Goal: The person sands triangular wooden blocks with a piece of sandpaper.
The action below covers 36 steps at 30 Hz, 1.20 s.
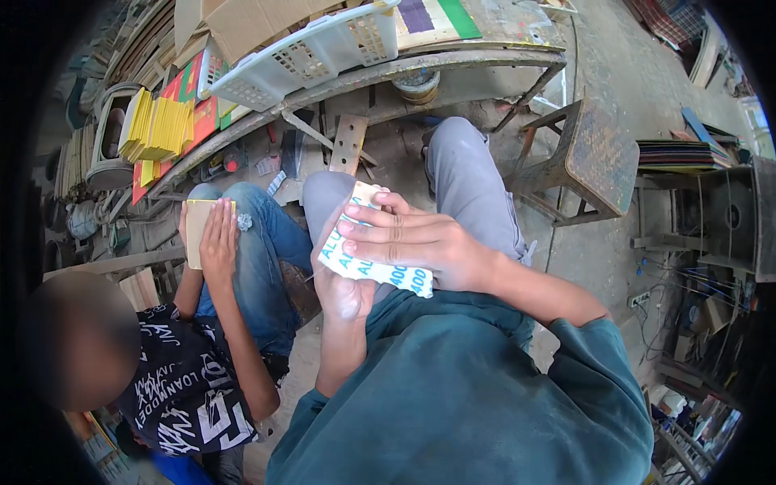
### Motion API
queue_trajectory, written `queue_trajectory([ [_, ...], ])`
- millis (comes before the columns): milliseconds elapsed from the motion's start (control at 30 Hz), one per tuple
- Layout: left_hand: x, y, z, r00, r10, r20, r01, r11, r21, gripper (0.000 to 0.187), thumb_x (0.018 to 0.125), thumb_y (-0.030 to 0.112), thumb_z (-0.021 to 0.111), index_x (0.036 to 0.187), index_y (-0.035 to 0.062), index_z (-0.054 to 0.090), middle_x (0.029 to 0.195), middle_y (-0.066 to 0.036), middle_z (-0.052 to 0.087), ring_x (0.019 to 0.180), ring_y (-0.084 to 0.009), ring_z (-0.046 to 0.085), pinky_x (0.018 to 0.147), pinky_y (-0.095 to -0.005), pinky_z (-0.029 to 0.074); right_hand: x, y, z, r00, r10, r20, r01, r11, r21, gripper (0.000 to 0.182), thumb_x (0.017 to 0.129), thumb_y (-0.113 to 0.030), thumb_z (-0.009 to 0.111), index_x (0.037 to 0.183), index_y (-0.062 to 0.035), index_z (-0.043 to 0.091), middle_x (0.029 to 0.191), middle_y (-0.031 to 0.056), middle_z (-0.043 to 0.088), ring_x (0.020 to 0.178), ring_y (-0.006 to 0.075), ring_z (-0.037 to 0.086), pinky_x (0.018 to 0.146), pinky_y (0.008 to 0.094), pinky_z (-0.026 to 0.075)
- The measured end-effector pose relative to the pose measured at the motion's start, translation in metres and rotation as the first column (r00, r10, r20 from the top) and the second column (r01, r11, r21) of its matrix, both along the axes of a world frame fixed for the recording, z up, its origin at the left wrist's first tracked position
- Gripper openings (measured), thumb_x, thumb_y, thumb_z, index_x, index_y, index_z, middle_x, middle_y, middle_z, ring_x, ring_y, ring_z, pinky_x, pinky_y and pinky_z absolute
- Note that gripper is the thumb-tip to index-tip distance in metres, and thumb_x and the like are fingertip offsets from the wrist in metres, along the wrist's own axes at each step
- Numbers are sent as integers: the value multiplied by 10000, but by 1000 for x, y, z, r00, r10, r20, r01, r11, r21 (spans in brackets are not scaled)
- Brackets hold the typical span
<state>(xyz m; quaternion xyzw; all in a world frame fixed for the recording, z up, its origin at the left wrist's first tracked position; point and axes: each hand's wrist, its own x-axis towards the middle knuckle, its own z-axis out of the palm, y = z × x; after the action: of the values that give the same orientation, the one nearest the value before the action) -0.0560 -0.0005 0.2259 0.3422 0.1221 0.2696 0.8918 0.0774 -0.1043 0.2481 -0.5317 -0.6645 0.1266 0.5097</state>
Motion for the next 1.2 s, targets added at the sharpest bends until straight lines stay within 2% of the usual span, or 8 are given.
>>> queue_trajectory([
  [400,0,-5,2,998,49,-37,-53,990,-127,580,834,-13,621,1333,-129,351,1311,-201,490,1192,-235,517,1018,-368,425,16,11,7,985,-158,74,159,987,-2,319,818,-76,634,1127,0,655,1197,145,624,1220,300,526,1055,456,331],
  [533,-4,-5,3,999,51,19,-52,999,11,573,861,35,600,1347,-105,332,1311,-197,481,1185,-251,527,1003,-394,440,19,7,6,988,114,106,-123,989,83,376,818,-73,631,1187,2,617,1270,147,576,1233,307,511,1057,459,329],
  [633,-1,-8,0,996,83,-9,-84,996,-40,595,847,44,617,1348,-109,334,1306,-195,487,1178,-255,533,996,-378,446,18,9,6,988,-130,79,131,991,-15,314,810,-59,614,1112,14,657,1250,140,592,1228,305,516,1070,468,320],
  [733,0,0,6,992,24,-122,-24,1000,-1,632,838,64,643,1358,-102,325,1316,-190,479,1194,-252,517,1004,-370,438,6,0,13,983,144,111,-148,989,30,317,807,-32,620,1120,-4,658,1262,130,587,1220,281,528,1069,462,327],
  [867,2,-4,8,997,75,-10,-76,994,-82,593,841,69,663,1320,-129,376,1305,-194,499,1169,-210,535,996,-338,436,18,11,1,990,-141,18,141,990,-5,260,863,-67,576,1100,-21,674,1197,135,625,1205,286,540,1069,465,324],
  [1000,-3,4,8,998,-12,-69,16,998,56,637,858,127,665,1341,-130,337,1325,-202,474,1218,-240,489,1036,-365,394,7,4,8,985,155,78,-160,986,57,371,822,-70,596,1188,-18,620,1256,134,589,1226,305,518,1085,451,302],
  [1100,-3,2,10,994,-35,100,23,993,118,659,908,239,605,1354,-128,289,1360,-282,402,1288,-373,406,1108,-451,309,46,13,-9,943,-273,190,295,951,-96,486,778,116,493,1246,2,559,1276,130,577,1251,308,492,1095,444,287],
  [1200,-2,2,14,993,24,115,-44,983,176,649,908,220,606,1351,-132,288,1359,-292,397,1297,-394,385,1113,-452,299,43,0,-19,896,-397,-201,411,911,31,439,807,165,464,1187,-5,602,1224,164,605,1221,303,522,1104,478,252],
])
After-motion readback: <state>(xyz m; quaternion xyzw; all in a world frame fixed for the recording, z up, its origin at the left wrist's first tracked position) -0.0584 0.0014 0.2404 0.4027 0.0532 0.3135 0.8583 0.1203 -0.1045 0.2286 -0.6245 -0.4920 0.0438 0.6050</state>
